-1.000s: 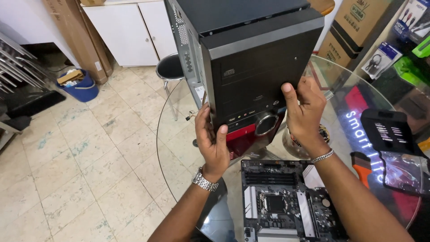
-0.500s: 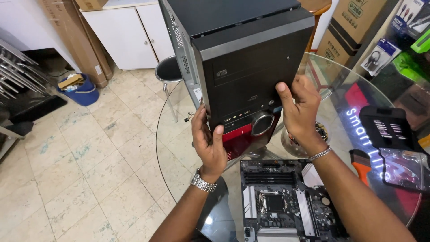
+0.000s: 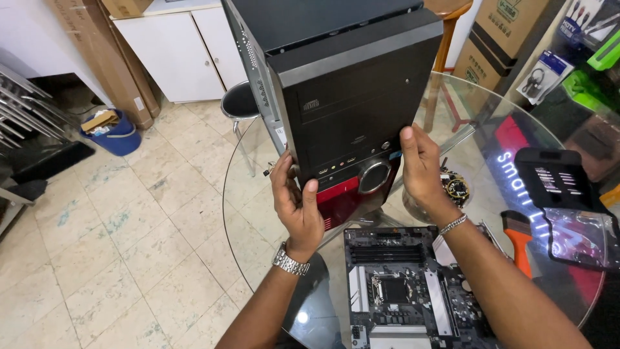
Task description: The person removes the motherboard from a computer case and places it on a glass table. They then use an orange brush to clean dust from the inside of the case and the front panel, which includes a small fan and circuit board.
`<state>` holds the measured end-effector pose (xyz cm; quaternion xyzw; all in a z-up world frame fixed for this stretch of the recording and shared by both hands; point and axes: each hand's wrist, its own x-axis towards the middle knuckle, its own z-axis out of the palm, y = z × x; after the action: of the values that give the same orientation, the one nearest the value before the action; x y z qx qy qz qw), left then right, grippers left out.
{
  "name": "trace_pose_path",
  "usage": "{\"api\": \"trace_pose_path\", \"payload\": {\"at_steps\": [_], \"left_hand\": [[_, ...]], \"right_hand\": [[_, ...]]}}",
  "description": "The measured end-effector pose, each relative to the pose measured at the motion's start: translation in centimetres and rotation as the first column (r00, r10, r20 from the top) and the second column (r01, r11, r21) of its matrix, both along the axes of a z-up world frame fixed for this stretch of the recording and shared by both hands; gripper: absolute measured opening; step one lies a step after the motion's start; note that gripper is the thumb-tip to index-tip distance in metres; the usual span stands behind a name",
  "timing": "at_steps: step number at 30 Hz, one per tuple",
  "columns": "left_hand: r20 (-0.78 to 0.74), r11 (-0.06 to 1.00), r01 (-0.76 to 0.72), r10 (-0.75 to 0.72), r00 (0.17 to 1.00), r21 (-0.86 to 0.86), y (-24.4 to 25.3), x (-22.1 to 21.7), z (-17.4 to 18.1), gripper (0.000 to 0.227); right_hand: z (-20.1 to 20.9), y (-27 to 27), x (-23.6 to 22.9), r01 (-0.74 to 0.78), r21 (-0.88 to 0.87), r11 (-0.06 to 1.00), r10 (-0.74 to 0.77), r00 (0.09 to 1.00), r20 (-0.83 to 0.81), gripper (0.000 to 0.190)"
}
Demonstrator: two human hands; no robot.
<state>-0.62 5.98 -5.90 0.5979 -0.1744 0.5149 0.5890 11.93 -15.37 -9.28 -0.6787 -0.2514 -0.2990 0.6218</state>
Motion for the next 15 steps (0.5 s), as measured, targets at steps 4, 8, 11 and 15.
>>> {"api": "trace_pose_path", "payload": {"at_steps": [4,8,11,15], "left_hand": [[0.001,1.000,0.019,-0.019,1.000,0.003,0.2,-0.4,0.6,0.046],[0.002,0.999,-0.029,0.029,1.000,0.020,1.1,-0.9,1.0,0.045],[0.016,0.999,-0.041,0.041,0.999,0.001,1.3,-1.0,0.9,0.045],[0.015,0.999,-0.035,0.036,0.999,-0.038,0.5,-0.7,1.0,0.045]], "right_hand": [[-0.5,0.6,-0.5,0.018,0.049,0.999,-0.014,0.997,-0.082,0.042],[2.1,1.8,-2.9,0.074,-0.075,0.994,-0.078,0.995,-0.059,0.047],[3.2,2.2,-3.8,0.111,-0.141,0.984,-0.118,0.992,-0.044,0.048],[8.4,3.4,-6.8,0.147,-0.189,0.971,-0.142,0.989,0.040,0.046]]}}
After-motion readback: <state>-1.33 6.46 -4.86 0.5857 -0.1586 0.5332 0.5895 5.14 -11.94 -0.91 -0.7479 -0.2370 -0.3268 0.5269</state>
